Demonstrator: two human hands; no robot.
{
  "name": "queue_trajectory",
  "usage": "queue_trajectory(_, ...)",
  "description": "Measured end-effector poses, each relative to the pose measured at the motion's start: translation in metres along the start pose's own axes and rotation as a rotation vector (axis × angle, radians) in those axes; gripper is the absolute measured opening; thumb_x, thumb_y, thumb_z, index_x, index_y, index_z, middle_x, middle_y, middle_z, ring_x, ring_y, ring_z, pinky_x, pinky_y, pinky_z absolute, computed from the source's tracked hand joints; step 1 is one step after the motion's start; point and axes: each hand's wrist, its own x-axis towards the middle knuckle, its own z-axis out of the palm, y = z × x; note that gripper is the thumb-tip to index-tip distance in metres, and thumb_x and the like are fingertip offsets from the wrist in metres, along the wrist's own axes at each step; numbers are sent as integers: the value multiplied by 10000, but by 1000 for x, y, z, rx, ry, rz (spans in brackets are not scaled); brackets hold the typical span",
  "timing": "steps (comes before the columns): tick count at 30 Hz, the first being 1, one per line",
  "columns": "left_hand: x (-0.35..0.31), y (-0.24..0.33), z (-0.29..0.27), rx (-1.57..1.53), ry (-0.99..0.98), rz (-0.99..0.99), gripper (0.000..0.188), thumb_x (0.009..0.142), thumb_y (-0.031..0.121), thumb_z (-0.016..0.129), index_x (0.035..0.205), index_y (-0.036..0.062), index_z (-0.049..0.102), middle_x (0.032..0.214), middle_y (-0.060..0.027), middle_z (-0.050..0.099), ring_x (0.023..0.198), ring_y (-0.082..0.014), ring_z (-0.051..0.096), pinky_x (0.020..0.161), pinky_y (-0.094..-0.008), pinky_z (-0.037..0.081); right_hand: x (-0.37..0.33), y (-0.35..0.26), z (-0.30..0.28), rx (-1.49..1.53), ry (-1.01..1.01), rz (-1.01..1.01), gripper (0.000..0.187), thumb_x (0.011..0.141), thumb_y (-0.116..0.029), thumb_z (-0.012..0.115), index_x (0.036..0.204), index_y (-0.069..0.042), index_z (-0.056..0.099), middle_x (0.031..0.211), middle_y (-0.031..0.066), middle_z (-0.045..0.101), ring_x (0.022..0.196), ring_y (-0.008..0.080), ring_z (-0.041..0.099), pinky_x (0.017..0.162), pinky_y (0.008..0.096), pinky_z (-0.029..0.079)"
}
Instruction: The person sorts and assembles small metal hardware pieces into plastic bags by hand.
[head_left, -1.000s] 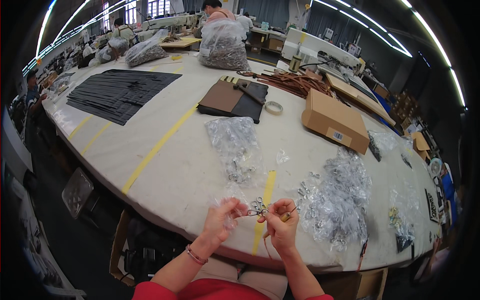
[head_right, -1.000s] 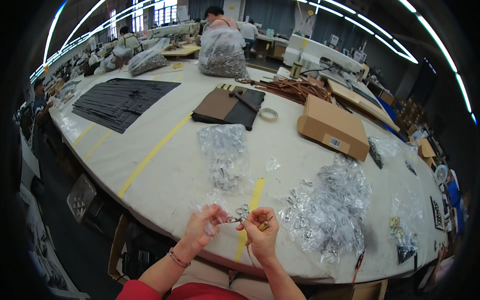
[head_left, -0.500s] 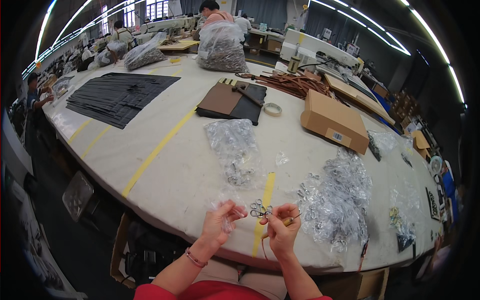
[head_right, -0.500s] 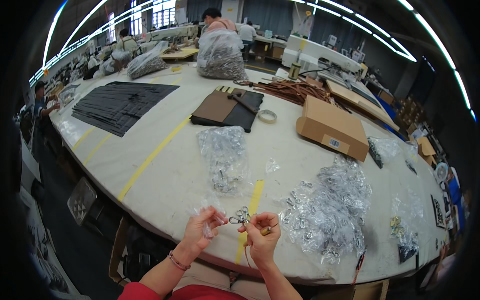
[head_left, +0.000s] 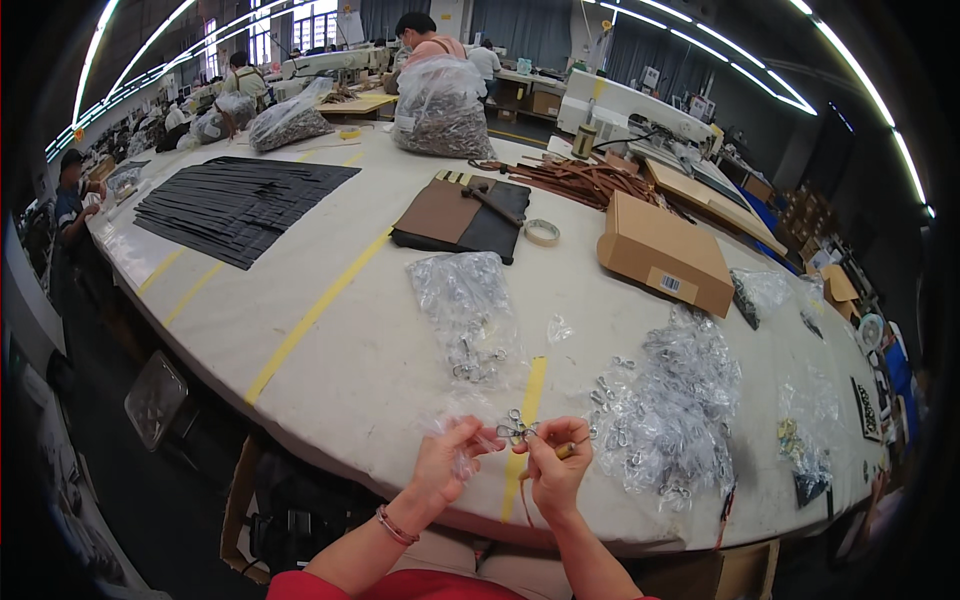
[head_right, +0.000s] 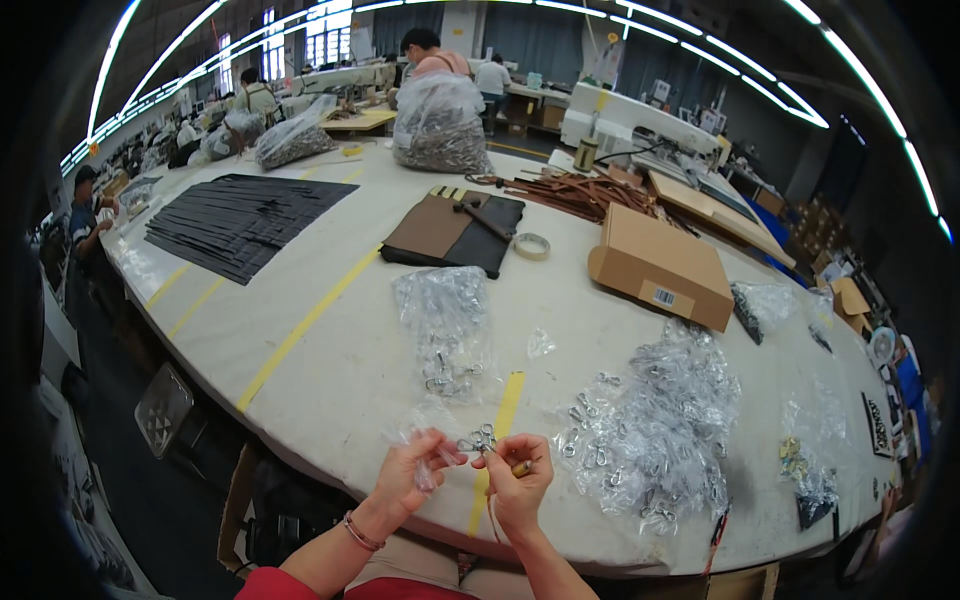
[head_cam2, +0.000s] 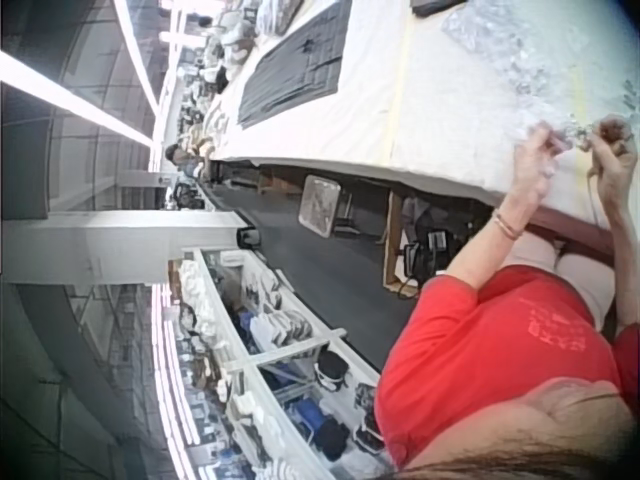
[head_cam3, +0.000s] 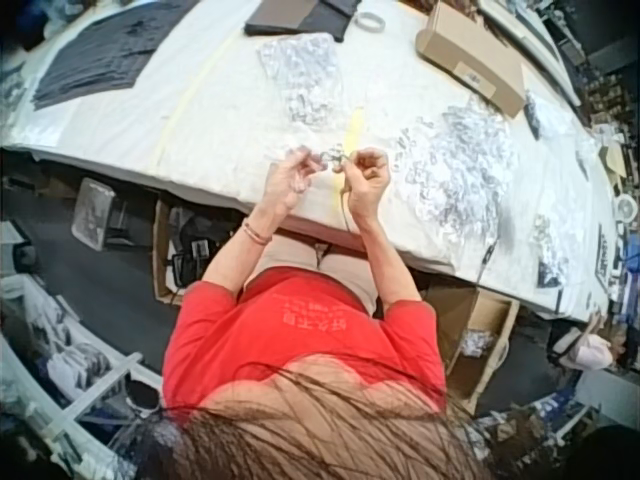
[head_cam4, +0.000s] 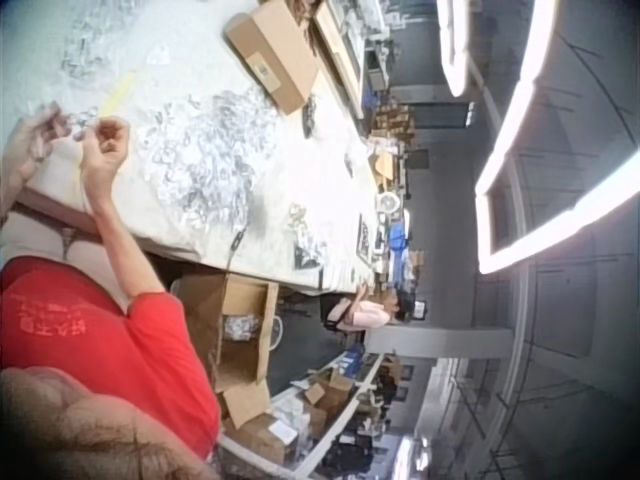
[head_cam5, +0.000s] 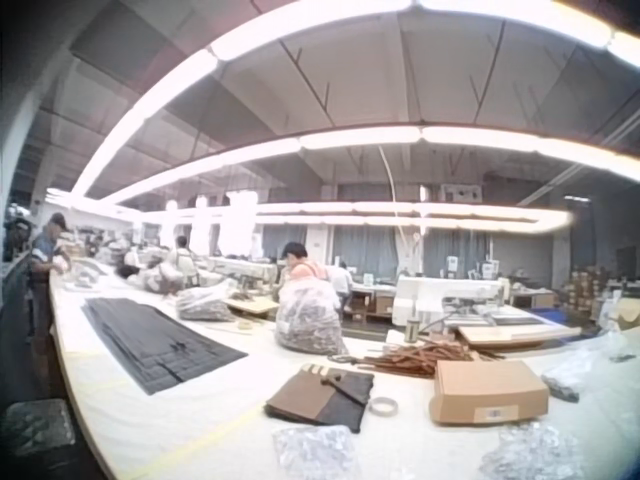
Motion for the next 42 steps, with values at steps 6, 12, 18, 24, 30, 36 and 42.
queue_trajectory(6, -3, -2, 13, 85, -21, 10, 105, 813, 156, 550, 858, 69, 514, 785, -56, 596, 704, -152, 611, 408, -175, 375, -2, 13, 7, -6, 74, 30, 202, 732, 85, 505, 854, -45, 409, 738, 60, 497, 488, 94, 497, 369, 163, 335)
queue_trajectory(12, -2, -2, 12, 26, 0, 28, 115, 792, 111, 574, 878, 46, 534, 774, -70, 611, 649, -129, 611, 400, -176, 350, -5, 17, 5, -96, 39, 94, 181, 735, 65, 541, 834, -35, 429, 710, 28, 493, 535, 54, 472, 461, 173, 386)
queue_trajectory(18, 5, 10, 0, 139, -75, -16, 155, 782, 112, 586, 899, 18, 549, 756, -80, 607, 585, -139, 607, 343, -165, 321, 10, 6, -4, -179, -114, 154, 209, 744, 7, 557, 924, -5, 452, 747, 38, 507, 521, 53, 464, 429, 165, 361)
queue_trajectory(24, 12, 14, -6, 347, -141, 37, 158, 783, 116, 587, 884, -1, 553, 728, -69, 596, 544, -126, 590, 335, -161, 321, 20, 7, -5, -401, -341, 371, 110, 736, -77, 614, 767, 9, 552, 634, 32, 556, 485, 55, 477, 409, 182, 371)
queue_trajectory(30, 4, 6, -2, 102, -63, -70, 134, 794, 91, 560, 894, 8, 528, 724, -57, 569, 552, -122, 574, 403, -192, 398, 10, 20, -1, -272, -146, 263, 106, 760, -76, 590, 748, 15, 536, 620, 40, 554, 490, 66, 503, 451, 188, 415)
queue_trajectory(36, 7, -11, -17, -77, -90, -102, 79, 791, 91, 551, 832, 33, 516, 718, -50, 561, 586, -119, 556, 462, -232, 431, 1, 13, 7, -376, -200, 259, 55, 762, -13, 565, 781, 20, 525, 673, 59, 567, 549, 91, 525, 490, 208, 435)
queue_trajectory(42, -2, -5, -5, 204, -81, -6, 81, 783, 97, 559, 816, 39, 513, 705, -43, 552, 612, -118, 549, 548, -225, 435, 1, 11, -2, -430, -259, 308, 69, 761, -32, 575, 769, 21, 531, 659, 51, 563, 552, 85, 522, 492, 208, 437)
